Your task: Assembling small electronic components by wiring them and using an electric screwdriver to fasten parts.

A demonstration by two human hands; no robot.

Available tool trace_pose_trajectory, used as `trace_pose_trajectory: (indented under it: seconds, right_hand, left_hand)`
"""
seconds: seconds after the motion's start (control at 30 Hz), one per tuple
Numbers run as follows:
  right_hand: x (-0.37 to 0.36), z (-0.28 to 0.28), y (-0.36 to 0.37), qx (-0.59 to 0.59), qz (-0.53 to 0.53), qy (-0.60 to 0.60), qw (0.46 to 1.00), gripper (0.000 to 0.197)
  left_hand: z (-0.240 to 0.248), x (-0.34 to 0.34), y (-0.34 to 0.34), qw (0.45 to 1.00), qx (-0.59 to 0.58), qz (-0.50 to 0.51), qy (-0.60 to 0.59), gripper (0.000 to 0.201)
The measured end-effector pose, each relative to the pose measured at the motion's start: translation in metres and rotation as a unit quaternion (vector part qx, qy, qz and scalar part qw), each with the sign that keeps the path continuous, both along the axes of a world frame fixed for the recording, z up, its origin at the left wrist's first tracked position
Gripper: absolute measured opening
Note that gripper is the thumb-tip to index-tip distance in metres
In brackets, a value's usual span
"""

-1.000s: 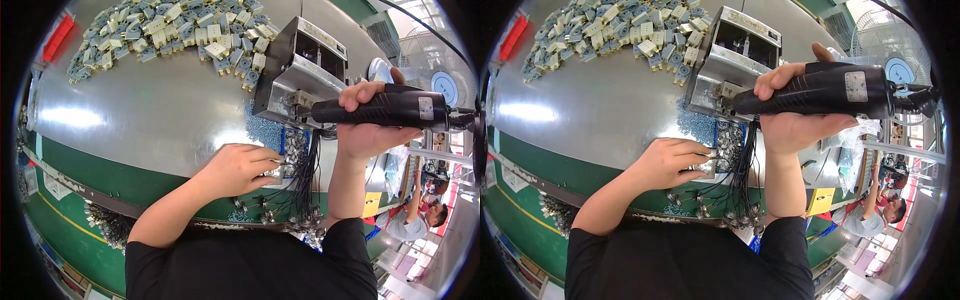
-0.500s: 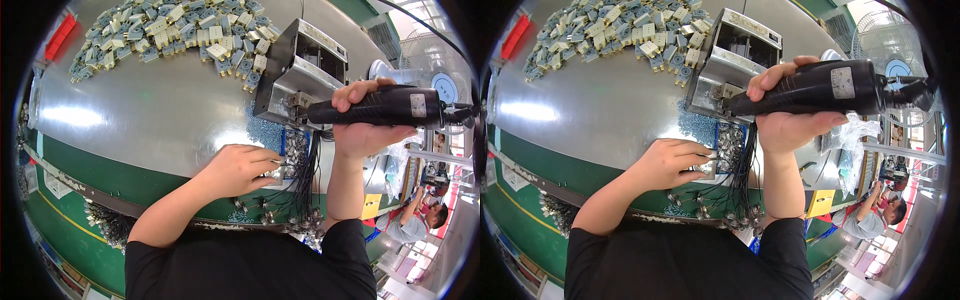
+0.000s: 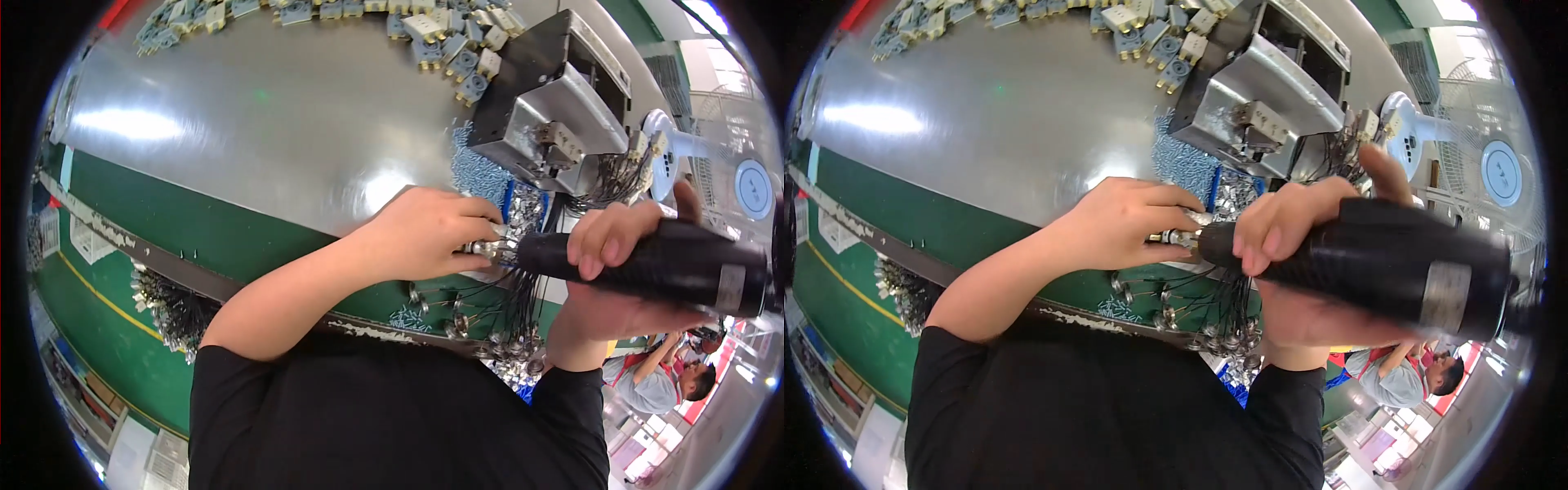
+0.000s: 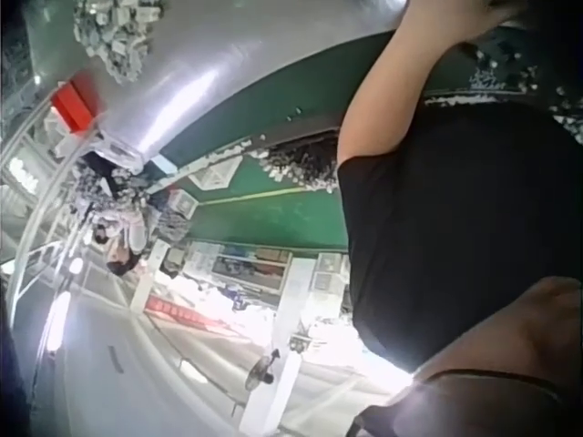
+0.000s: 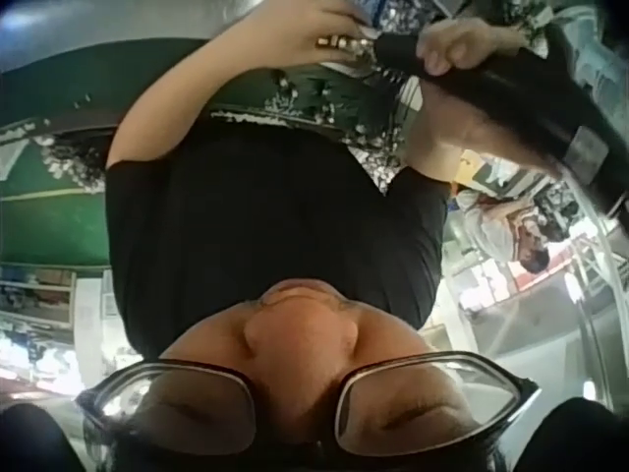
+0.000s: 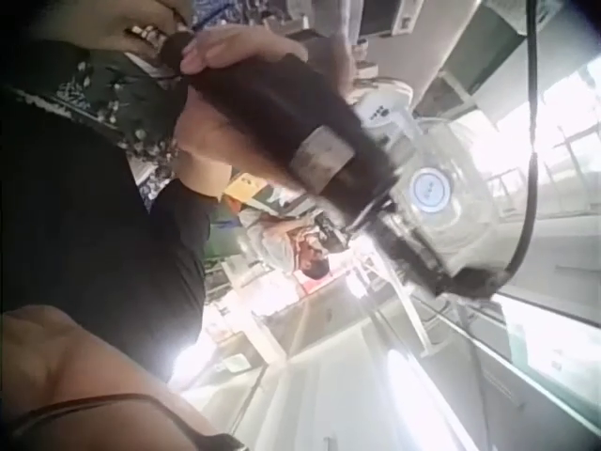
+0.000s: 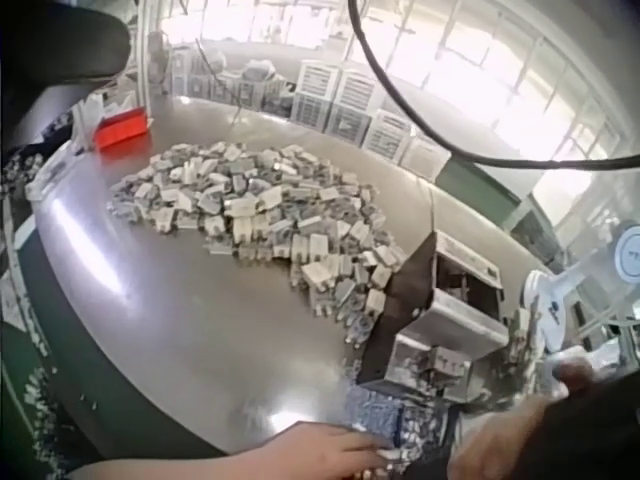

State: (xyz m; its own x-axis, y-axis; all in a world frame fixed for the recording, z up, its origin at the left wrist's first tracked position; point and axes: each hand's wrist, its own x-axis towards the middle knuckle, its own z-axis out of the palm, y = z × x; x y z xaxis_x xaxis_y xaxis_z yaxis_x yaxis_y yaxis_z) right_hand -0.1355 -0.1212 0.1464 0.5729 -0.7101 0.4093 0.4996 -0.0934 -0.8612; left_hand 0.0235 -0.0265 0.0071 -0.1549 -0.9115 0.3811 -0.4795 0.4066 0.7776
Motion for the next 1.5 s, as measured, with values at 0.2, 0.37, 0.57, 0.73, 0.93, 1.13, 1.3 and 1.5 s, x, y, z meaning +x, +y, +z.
trace_pose_trajectory:
  seconds: [0.2, 0.37, 0.57, 0.73, 0.93, 1.13, 1.3, 1.5]
  right_hand:
    - [0.003, -0.024, 0.024, 0.011, -0.020, -0.005, 1.000, 0.127]
    - [0.001, -0.030, 0.027, -0.022, -0.016, 0.010, 1.000, 0.122]
    - [0.000, -0.032, 0.033, -0.028, -0.027, 0.010, 0.999, 0.115]
    - [0.003, -0.042, 0.032, -0.063, -0.007, -0.040, 0.997, 0.100]
    - [0.005, -0.039, 0.032, -0.082, 0.010, -0.032, 0.996, 0.074]
    - [0.002, -0.034, 0.031, -0.114, 0.037, 0.028, 0.992, 0.055]
    - [0.006, -0.036, 0.032, -0.097, 0.036, 0.018, 0.994, 0.046]
    - [0.002, -0.034, 0.029, -0.123, 0.039, 0.039, 0.991, 0.043]
  left_hand:
    - [0.003, 0.004, 0.002, 1.000, 0.022, -0.015, 0.000, 0.028]
    - [0.002, 0.003, 0.003, 1.000, 0.008, -0.015, 0.000, 0.029]
    - [0.000, 0.004, 0.004, 1.000, 0.014, -0.017, 0.009, 0.030]
    - [-0.003, 0.003, 0.002, 1.000, -0.003, -0.011, 0.026, 0.030]
    - [-0.006, 0.002, 0.003, 1.000, 0.001, -0.011, 0.030, 0.035]
    - [-0.004, 0.004, 0.004, 0.999, 0.008, -0.023, 0.026, 0.030]
    - [-0.008, 0.003, 0.004, 0.999, 0.014, -0.022, 0.029, 0.035]
    - [-0.006, 0.004, 0.003, 0.999, 0.024, -0.030, 0.022, 0.035]
